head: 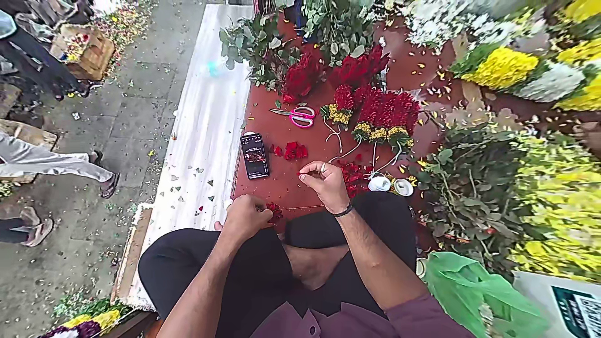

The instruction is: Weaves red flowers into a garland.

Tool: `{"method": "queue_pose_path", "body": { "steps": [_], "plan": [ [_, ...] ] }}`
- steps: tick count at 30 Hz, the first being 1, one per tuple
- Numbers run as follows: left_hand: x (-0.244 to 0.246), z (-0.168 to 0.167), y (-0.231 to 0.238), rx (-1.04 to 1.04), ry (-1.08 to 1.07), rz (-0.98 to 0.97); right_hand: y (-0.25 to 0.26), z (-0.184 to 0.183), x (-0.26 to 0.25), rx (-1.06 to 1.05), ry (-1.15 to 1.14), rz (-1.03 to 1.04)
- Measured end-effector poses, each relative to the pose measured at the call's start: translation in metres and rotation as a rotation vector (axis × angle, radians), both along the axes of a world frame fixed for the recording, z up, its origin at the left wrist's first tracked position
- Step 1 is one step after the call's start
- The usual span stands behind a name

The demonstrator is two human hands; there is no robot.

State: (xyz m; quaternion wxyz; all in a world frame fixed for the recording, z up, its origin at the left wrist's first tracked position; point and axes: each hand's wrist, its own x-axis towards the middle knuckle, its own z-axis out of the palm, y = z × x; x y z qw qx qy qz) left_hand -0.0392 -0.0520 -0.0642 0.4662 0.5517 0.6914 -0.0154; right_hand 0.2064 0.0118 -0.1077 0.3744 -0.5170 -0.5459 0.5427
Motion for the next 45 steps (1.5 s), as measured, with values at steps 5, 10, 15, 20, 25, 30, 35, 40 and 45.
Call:
{"method": "queue_pose_path", "body": {
  "steps": [5, 10, 15, 20, 25, 30, 35, 40, 45],
  "plan": [
    [-0.002, -0.003, -0.001, 0.000, -0.047, 0.046, -0.025, 0.014, -0.008, -0.135, 0.207, -0.027],
    [-0.001, -0.002, -0.001, -0.001, -0.179, 0.025, -0.051, 0.022, -0.019, -0.379, 0.241, 0.133],
    [0.002, -0.002, -0.001, 0.027, -0.263, -0.046, -0.055, 0.009, -0.030, -0.370, 0.086, 0.156],
    [0.004, -0.008, -0.002, 0.030, -0.331, -0.097, -0.052, 0.010, -0.025, -0.451, -0.040, 0.201],
    [0.004, -0.007, 0.000, 0.052, -0.356, -0.039, -0.033, 0.008, 0.004, -0.505, -0.006, 0.297],
    [0.000, 0.001, 0.002, 0.016, -0.249, 0.006, -0.024, -0.005, 0.013, -0.307, -0.069, 0.557],
    [-0.008, 0.017, 0.013, -0.015, -0.049, -0.069, -0.029, -0.007, 0.004, -0.220, -0.060, 0.661],
    [0.009, 0.048, 0.034, 0.033, 0.228, -0.261, -0.029, 0.025, 0.007, -0.043, 0.190, 0.671],
    [0.061, 0.106, 0.039, 0.056, 0.024, -0.696, -0.017, 0.024, 0.014, 0.007, 0.402, 0.445]
  ]
}}
